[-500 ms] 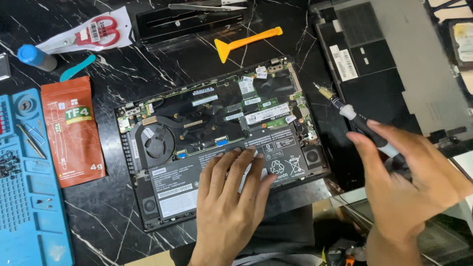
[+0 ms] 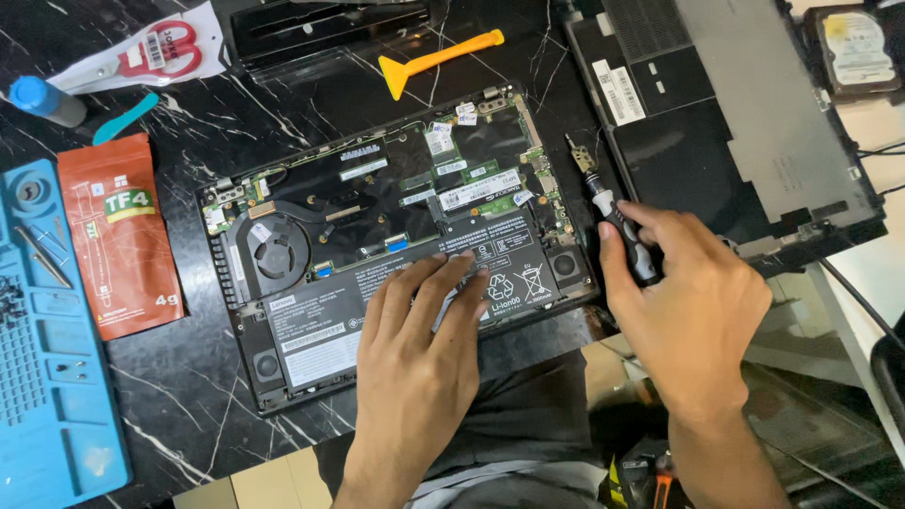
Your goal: The person uses a screwdriver to remove screws from the back of a disassembled laptop. They then use tweezers to adjust small components and connectors near the battery and motherboard. The person continues to remove screws and manipulate internal parts throughout the clip.
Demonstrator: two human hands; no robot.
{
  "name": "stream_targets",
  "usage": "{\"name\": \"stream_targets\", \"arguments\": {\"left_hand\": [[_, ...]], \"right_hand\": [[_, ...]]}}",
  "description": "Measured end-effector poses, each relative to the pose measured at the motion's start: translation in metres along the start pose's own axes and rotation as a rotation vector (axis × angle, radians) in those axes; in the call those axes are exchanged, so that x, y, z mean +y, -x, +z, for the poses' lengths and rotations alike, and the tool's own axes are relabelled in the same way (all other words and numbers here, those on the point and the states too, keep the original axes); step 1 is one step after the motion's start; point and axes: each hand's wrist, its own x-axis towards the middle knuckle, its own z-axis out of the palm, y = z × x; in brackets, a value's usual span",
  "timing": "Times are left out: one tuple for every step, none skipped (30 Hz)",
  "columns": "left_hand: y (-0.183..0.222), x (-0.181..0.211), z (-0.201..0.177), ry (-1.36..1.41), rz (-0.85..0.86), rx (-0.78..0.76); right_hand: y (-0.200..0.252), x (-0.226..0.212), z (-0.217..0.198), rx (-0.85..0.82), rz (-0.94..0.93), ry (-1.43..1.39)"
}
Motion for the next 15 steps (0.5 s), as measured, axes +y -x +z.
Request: {"name": "stream_targets", "arguments": {"left_hand": [[0.001,-0.001,0.000,-0.003,0.001,0.004],[0.002,-0.001,0.000,0.000,0.001,-0.012],[0.003,-0.002,-0.001,0.006,0.000,-0.031],[0.004,-0.003,-0.001,0.005,0.000,-0.030],[0.005,-0.004,-0.002,0.026,-0.021,-0.013],[0.006,-0.005,-0.002,0.047,-0.041,0.003],[0.007,-0.005,-0.004,0.046,-0.044,0.005],[0.007,-0.005,-0.006,0.034,-0.053,0.023],[0.007,-0.005,-0.008,0.019,-0.063,0.043],[0.009,-0.006,-0.011,0.017,-0.066,0.046],[0.012,-0.007,-0.014,0.016,-0.083,0.069],[0.014,-0.008,-0.018,0.014,-0.100,0.092],[0.020,-0.010,-0.021,0.007,-0.105,0.097],[0.026,-0.012,-0.023,-0.053,-0.185,0.130],[0.032,-0.014,-0.026,-0.114,-0.266,0.164]], "right_hand": [[0.000,0.001,0.001,0.004,-0.002,-0.002],[-0.001,0.001,0.002,-0.005,0.005,0.019],[-0.001,0.001,0.002,-0.016,0.013,0.041],[-0.001,0.002,0.002,-0.016,0.012,0.041],[-0.002,0.002,0.003,-0.047,0.031,0.035],[-0.002,0.003,0.003,-0.079,0.050,0.029],[-0.001,0.003,0.001,-0.080,0.047,0.029],[0.000,0.003,0.000,-0.037,0.001,0.019],[0.001,0.002,-0.001,0.008,-0.047,0.007],[0.002,-0.002,-0.005,0.007,-0.052,0.005],[0.003,-0.006,-0.009,0.046,-0.080,-0.068],[0.004,-0.010,-0.012,0.085,-0.108,-0.141],[0.005,-0.016,-0.015,0.085,-0.115,-0.148],[0.006,-0.021,-0.018,0.029,-0.134,-0.224],[0.006,-0.027,-0.021,-0.028,-0.154,-0.300]]}}
